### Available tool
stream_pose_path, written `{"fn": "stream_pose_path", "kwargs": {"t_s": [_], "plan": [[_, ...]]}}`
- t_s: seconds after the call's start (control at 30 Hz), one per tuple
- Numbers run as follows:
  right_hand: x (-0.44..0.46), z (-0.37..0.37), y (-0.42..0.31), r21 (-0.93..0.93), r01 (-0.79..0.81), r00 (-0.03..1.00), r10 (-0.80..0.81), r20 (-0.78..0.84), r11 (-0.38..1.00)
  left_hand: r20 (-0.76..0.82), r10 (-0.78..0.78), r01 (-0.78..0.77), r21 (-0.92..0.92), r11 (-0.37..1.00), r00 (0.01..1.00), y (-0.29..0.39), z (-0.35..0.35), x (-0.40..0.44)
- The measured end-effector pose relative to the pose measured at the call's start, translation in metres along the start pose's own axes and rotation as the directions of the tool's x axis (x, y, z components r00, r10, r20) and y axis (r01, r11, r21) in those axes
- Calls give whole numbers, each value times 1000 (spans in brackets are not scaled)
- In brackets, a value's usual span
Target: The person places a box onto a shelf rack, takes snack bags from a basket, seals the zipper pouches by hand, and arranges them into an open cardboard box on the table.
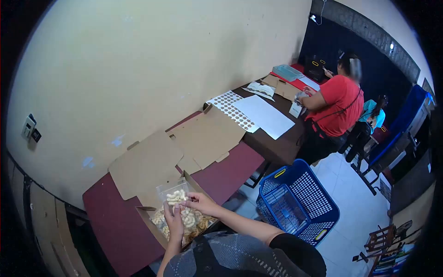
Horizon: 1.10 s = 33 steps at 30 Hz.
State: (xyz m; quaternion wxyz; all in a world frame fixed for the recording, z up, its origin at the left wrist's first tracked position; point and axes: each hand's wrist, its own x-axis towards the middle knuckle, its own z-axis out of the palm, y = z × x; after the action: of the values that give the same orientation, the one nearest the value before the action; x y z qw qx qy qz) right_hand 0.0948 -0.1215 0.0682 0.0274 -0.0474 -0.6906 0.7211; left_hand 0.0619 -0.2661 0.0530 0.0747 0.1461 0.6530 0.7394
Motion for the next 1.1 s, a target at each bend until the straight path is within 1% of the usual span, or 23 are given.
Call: {"fn": "stream_pose_path", "kwargs": {"t_s": [0.07,0.1,0.13,0.2,0.23,0.33,0.37,0.4,0.47,0.5,0.53,0.6,0.67,0.7,0.73,0.8,0.83,0.93,0.97,1.0,1.03,1.07,1.1], "plan": [[5,-4,-2,92,-98,992,89,88,991,9,-21,22,-186,982,1000,5,0,3],[5,-3,-2,97,-102,991,92,100,990,72,-62,74,-181,981,996,-13,-13,7],[3,-2,-6,78,-91,993,85,81,993,61,-69,79,-175,981,996,-9,-15,6],[-3,0,-12,39,-73,997,71,43,997,113,13,-16,26,1000,993,-1,-10,7],[-2,0,-7,-29,-100,994,101,34,995,54,-4,2,39,999,999,15,0,2],[-1,-3,0,12,-120,993,120,23,993,6,-14,13,91,996,1000,-9,-7,2],[2,-6,5,58,-133,989,129,66,989,-21,-35,35,3,999,999,-16,-11,6],[3,-9,9,52,-131,988,127,87,990,-42,-28,28,2,1000,999,-21,-13,5],[6,-9,2,37,-165,978,158,135,986,52,-30,40,-203,978,998,13,-3,2],[4,-1,9,77,-120,993,118,22,990,46,-124,125,-33,992,991,0,-10,1],[6,1,13,80,-132,990,128,53,988,-45,84,-78,121,990,995,16,4,2],[6,-1,21,55,-83,996,82,21,995,8,13,-13,-21,1000,1000,8,-2,2],[3,0,6,33,-163,987,163,14,986,-75,-63,62,-24,998,995,7,-2,-4],[6,-2,10,157,-146,988,134,81,977,-116,-117,113,-45,993,986,7,-2,-5],[5,2,5,157,-166,983,149,111,974,-128,-33,30,-25,999,991,6,-5,-5],[-1,9,-9,130,-141,990,138,34,981,-38,-23,23,-12,1000,999,6,-8,-4],[-3,14,-4,153,-111,994,113,-5,982,-54,-26,25,-15,1000,998,6,-7,-5],[-3,13,-5,166,-113,993,105,55,980,-53,-28,29,30,999,998,5,-4,-6],[1,10,4,133,-159,987,156,37,978,-92,-47,43,-39,998,995,7,-4,-7],[0,8,7,134,-160,987,156,40,978,-128,-69,55,-107,993,989,8,-4,-8],[-1,9,3,161,-142,990,138,37,977,-120,-129,104,-194,976,984,14,-5,-7],[-2,11,-2,187,-124,992,120,33,974,-121,-130,105,-190,976,984,12,-5,-8],[-7,15,-7,210,-121,992,115,43,970,-74,-80,68,-146,987,994,9,-6,-8]]}}
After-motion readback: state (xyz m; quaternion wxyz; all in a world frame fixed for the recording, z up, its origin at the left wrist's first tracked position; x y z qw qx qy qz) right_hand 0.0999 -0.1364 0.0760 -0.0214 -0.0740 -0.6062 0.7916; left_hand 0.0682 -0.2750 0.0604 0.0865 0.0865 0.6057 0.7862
